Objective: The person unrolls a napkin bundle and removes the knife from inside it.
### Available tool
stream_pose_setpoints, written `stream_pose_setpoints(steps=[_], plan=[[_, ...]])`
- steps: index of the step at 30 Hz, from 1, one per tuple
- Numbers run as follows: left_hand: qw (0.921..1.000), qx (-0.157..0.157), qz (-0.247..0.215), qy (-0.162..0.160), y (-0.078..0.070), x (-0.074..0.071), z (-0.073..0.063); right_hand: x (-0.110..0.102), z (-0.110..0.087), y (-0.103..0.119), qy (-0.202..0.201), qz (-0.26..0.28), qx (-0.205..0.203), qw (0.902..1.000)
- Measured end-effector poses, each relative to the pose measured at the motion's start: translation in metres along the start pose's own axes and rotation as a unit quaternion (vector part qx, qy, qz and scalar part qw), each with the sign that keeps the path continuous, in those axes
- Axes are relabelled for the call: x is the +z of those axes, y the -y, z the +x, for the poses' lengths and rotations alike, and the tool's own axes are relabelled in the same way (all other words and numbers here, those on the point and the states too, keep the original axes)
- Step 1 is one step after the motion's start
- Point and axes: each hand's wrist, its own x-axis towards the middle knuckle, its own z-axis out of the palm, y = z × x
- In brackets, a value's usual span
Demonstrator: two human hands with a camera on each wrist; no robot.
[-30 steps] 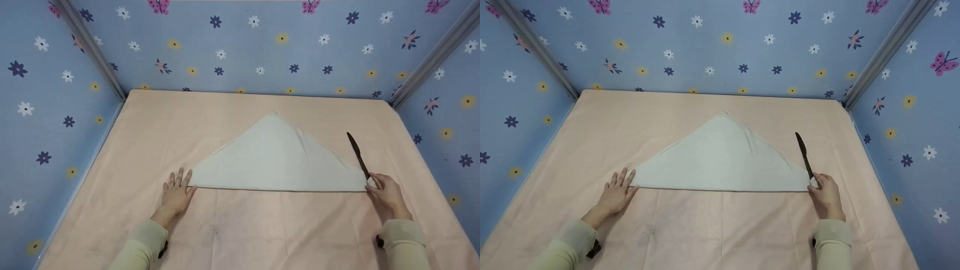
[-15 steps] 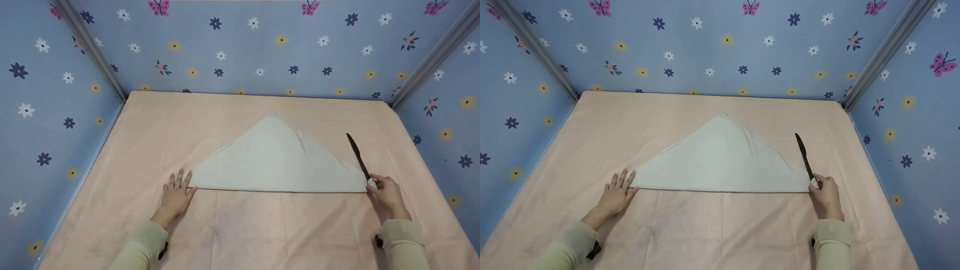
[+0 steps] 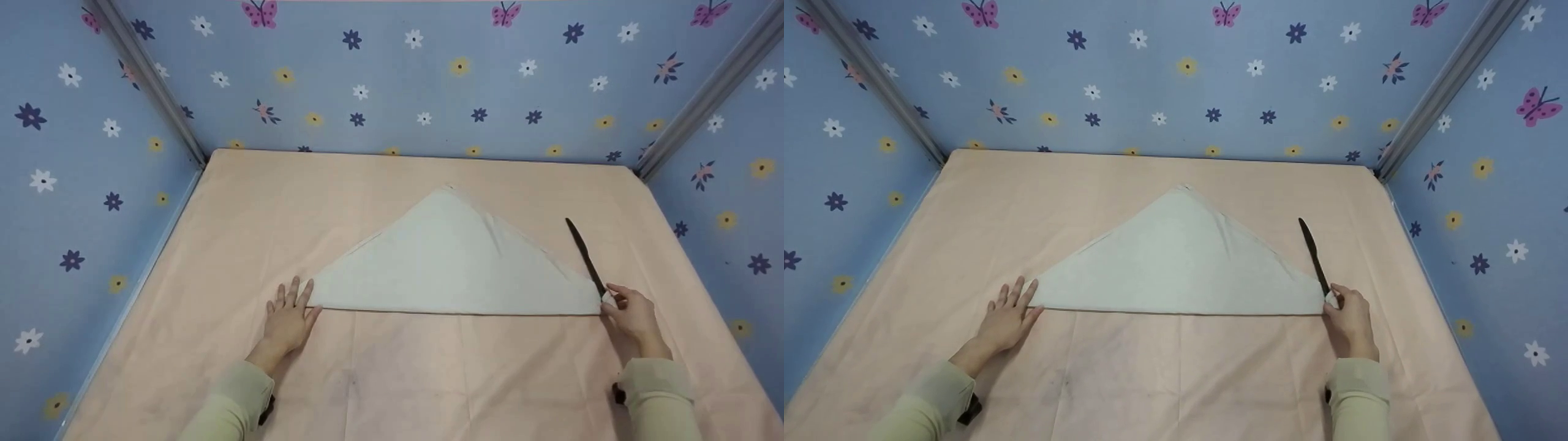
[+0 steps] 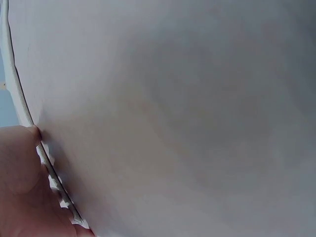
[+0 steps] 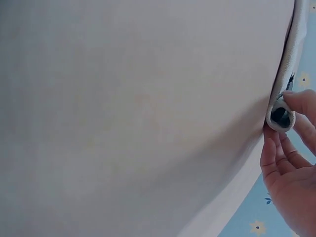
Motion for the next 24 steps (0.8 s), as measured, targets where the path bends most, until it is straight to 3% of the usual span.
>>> stream_pose_setpoints(steps=[24], plan=[[1.0000, 0.006, -0.005, 0.000, 0.0004, 0.0002, -0.0002, -0.0076, -0.0008, -0.0032, -0.010, 0.027, 0.042, 0.9987]])
